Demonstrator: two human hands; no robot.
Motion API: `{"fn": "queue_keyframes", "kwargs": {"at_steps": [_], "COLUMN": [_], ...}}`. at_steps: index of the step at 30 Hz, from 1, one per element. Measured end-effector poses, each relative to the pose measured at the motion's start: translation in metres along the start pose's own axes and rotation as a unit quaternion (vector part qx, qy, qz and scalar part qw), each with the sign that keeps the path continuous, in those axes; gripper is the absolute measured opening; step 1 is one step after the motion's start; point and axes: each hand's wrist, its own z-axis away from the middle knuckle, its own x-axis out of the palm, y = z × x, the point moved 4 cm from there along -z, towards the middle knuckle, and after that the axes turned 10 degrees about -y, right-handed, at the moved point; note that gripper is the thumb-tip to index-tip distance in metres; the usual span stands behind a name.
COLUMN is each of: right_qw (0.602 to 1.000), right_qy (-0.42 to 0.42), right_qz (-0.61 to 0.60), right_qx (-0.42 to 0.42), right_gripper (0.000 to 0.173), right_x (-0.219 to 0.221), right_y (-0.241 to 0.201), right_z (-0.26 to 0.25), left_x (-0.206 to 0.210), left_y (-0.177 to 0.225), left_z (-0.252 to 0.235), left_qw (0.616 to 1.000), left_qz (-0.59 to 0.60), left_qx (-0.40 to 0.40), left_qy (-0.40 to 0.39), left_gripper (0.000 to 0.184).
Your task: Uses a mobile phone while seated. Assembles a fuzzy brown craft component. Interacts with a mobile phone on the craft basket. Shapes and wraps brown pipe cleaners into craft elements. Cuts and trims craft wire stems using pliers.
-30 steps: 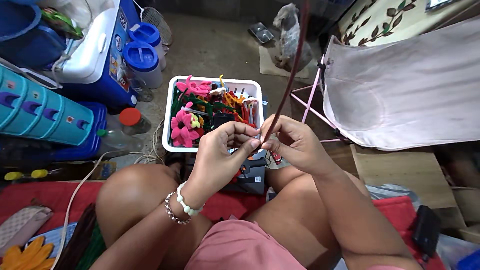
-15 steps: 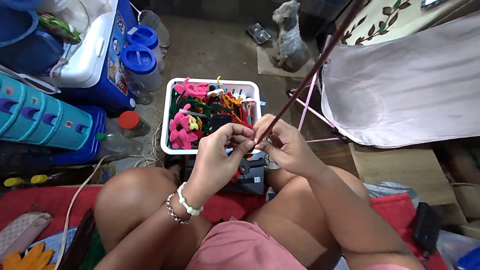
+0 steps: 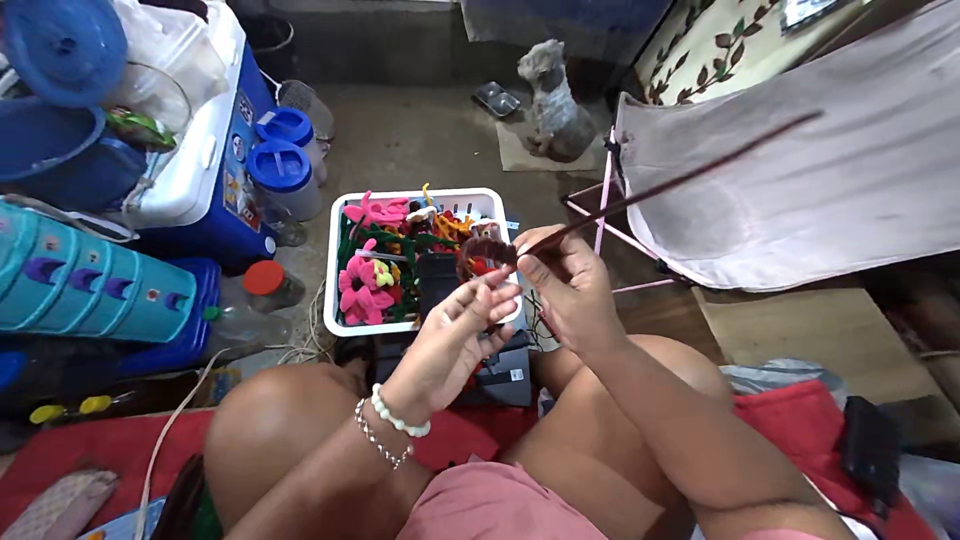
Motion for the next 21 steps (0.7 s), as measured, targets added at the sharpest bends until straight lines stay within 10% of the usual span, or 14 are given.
{"fn": "queue_keyframes", "kwargs": {"at_steps": [5,21], "right_qw": [0.999,0.993], "right_qy": [-0.049,-0.093], "right_qz": [-0.007,0.06], "right_qx": [-0.022,-0.032], "right_gripper": [0.008,0.01], "right_x": [0.01,0.018], "right_y": [-0.002,-0.005], "right_z": [0.002,0.003], "left_x": [-0.007,-0.002], "left_y": [0.009,0.019], "left_z": [0.0,0.008], "left_qw": [0.987,0.972], "left_qz": [0.12,-0.104], "left_qx": [0.096,0.194], "left_qy": [0.044,0.077], "left_gripper": [0.017,0.021]}}
